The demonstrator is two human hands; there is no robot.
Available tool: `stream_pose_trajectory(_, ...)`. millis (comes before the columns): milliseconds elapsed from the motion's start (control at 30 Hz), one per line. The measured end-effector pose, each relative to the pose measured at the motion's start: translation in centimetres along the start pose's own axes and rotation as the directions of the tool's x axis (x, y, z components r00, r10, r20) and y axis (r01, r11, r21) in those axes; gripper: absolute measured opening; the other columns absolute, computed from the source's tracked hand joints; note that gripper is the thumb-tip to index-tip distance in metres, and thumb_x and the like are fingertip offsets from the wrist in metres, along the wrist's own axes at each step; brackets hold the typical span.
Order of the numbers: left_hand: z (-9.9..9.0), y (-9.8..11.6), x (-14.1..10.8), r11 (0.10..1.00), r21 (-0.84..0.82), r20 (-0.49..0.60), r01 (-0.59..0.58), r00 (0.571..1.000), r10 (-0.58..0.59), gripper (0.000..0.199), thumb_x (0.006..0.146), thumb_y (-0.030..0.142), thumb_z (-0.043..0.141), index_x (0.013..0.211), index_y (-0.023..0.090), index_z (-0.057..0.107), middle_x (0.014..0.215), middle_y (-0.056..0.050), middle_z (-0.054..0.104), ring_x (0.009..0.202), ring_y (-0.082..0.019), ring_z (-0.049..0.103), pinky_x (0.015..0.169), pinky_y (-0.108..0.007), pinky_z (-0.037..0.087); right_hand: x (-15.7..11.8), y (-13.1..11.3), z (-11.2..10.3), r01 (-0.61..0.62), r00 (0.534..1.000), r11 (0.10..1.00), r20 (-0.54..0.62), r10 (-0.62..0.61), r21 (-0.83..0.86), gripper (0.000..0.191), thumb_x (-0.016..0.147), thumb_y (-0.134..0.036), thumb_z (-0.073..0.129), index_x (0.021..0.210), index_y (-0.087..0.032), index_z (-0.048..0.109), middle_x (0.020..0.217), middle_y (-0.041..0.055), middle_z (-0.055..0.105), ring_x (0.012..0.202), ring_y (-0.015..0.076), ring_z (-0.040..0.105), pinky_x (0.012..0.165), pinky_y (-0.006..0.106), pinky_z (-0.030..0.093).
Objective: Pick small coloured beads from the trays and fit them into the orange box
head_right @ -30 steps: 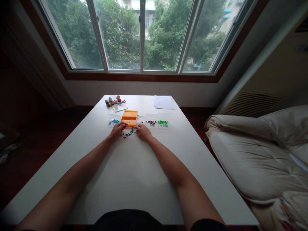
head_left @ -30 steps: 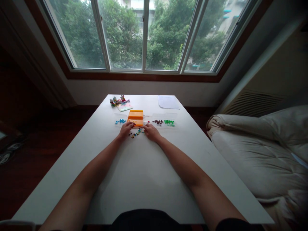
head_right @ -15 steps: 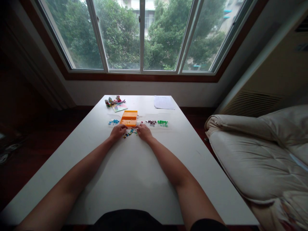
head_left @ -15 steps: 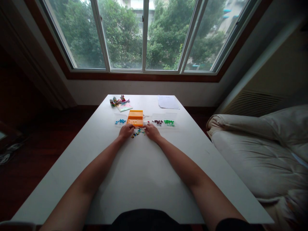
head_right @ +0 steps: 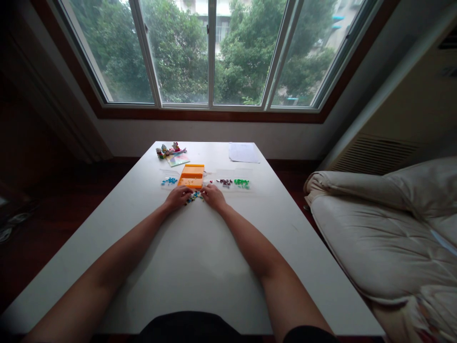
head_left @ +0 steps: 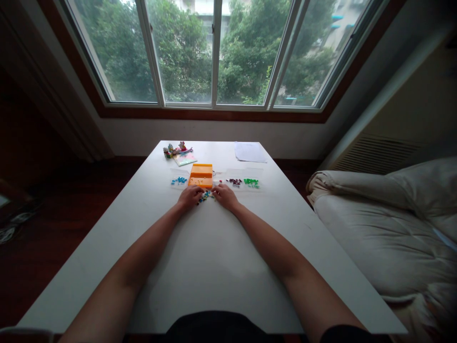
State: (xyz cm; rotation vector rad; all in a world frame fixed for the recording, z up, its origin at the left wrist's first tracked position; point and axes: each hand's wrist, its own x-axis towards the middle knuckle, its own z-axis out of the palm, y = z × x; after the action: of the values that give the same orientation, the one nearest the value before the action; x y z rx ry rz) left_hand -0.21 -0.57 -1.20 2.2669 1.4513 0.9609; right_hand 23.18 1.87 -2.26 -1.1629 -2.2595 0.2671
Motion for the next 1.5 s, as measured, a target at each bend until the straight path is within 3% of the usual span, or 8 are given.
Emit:
stream_pose_trajectory(233, -0.2, 0.4, 0.0, 0.998, 0.050, 0.043, -0.038, 0.998, 0.036, 0.031, 0.087, 0.025, 0.058, 0.114, 0.024, 0.073, 0.103, -0.008, 0.069, 0.098, -0.024, 0.061, 0.092, -0.037, 0.047, 0.1, 0.0, 0.0, -0.004, 1.000, 1.000, 0.016, 0.003, 0.012, 0.015, 0.089, -0.027, 0.069, 0.103, -0.026, 0.075, 0.091, 0.0035, 0.063, 0.091, 0.0186, 0.058, 0.085, 0.029, 0.044)
stream_pose_trajectory(533, -0.2, 0.3, 0.0, 0.999, 0.035, 0.047, -0.031, 0.998, 0.029, 0.028, 0.087, 0.026, 0.060, 0.110, 0.025, 0.075, 0.105, -0.007, 0.068, 0.101, -0.023, 0.061, 0.095, -0.037, 0.047, 0.1, -0.2, -0.2, 0.000, 1.000, 0.999, 0.024, -0.001, 0.047, 0.007, 0.086, -0.023, 0.070, 0.091, -0.024, 0.075, 0.090, 0.0029, 0.064, 0.086, 0.0163, 0.058, 0.080, 0.026, 0.045)
stream_pose_trajectory(867, -0.3, 0.4, -0.1, 0.999, 0.011, 0.036, -0.034, 0.999, 0.034, 0.027, 0.090, 0.031, 0.060, 0.109, 0.027, 0.077, 0.101, -0.007, 0.068, 0.095, -0.023, 0.061, 0.091, -0.036, 0.048, 0.0, -2.1, -1.4, -0.010, 0.991, 0.958, -0.127, 0.048, 0.287, 0.014, 0.091, -0.030, 0.057, 0.093, -0.022, 0.068, 0.078, -0.0007, 0.064, 0.071, 0.0136, 0.054, 0.071, 0.024, 0.043)
stream_pose_trajectory(1033, -0.5, 0.4, 0.0, 1.000, 0.007, 0.042, -0.027, 0.999, 0.027, 0.026, 0.089, 0.030, 0.061, 0.108, 0.027, 0.078, 0.098, -0.007, 0.068, 0.094, -0.023, 0.061, 0.091, -0.036, 0.048, 0.4, -2.9, -1.1, -0.086, 0.970, 0.858, -0.155, 0.188, 0.507, 0.018, 0.085, -0.039, 0.061, 0.089, -0.022, 0.065, 0.066, -0.0041, 0.054, 0.062, 0.0126, 0.047, 0.060, 0.023, 0.039)
stream_pose_trajectory(1233, -0.5, 0.4, 0.0, 0.999, 0.019, 0.045, -0.028, 0.999, 0.027, 0.025, 0.089, 0.030, 0.060, 0.108, 0.026, 0.077, 0.103, -0.007, 0.068, 0.098, -0.023, 0.062, 0.093, -0.037, 0.048, 1.5, -2.3, 0.0, -0.076, 0.954, 0.685, -0.147, 0.262, 0.724, 0.023, 0.080, -0.039, 0.065, 0.094, -0.021, 0.066, 0.072, -0.0025, 0.060, 0.066, 0.0131, 0.055, 0.063, 0.024, 0.046)
stream_pose_trajectory(1400, -0.2, 0.0, 0.1, 0.996, 0.070, 0.038, -0.046, 0.998, 0.044, 0.025, 0.091, 0.028, 0.059, 0.108, 0.026, 0.077, 0.101, -0.006, 0.068, 0.097, -0.022, 0.061, 0.092, -0.036, 0.049, 2.9, -2.2, 0.6, -0.057, 0.974, 0.511, -0.065, 0.218, 0.858, 0.039, 0.079, -0.040, 0.070, 0.114, -0.024, 0.065, 0.102, 0.0041, 0.070, 0.090, 0.0178, 0.066, 0.077, 0.030, 0.057)
stream_pose_trajectory(1500, -0.2, -0.2, 0.1, 0.995, 0.077, 0.040, -0.065, 0.997, 0.062, 0.024, 0.091, 0.028, 0.059, 0.107, 0.025, 0.077, 0.102, -0.006, 0.068, 0.099, -0.022, 0.061, 0.092, -0.035, 0.049, 3.4, -2.0, 0.8, -0.070, 0.990, 0.483, 0.000, 0.144, 0.873, 0.046, 0.079, -0.037, 0.069, 0.123, -0.026, 0.063, 0.119, 0.0066, 0.069, 0.104, 0.0208, 0.066, 0.083, 0.034, 0.058)
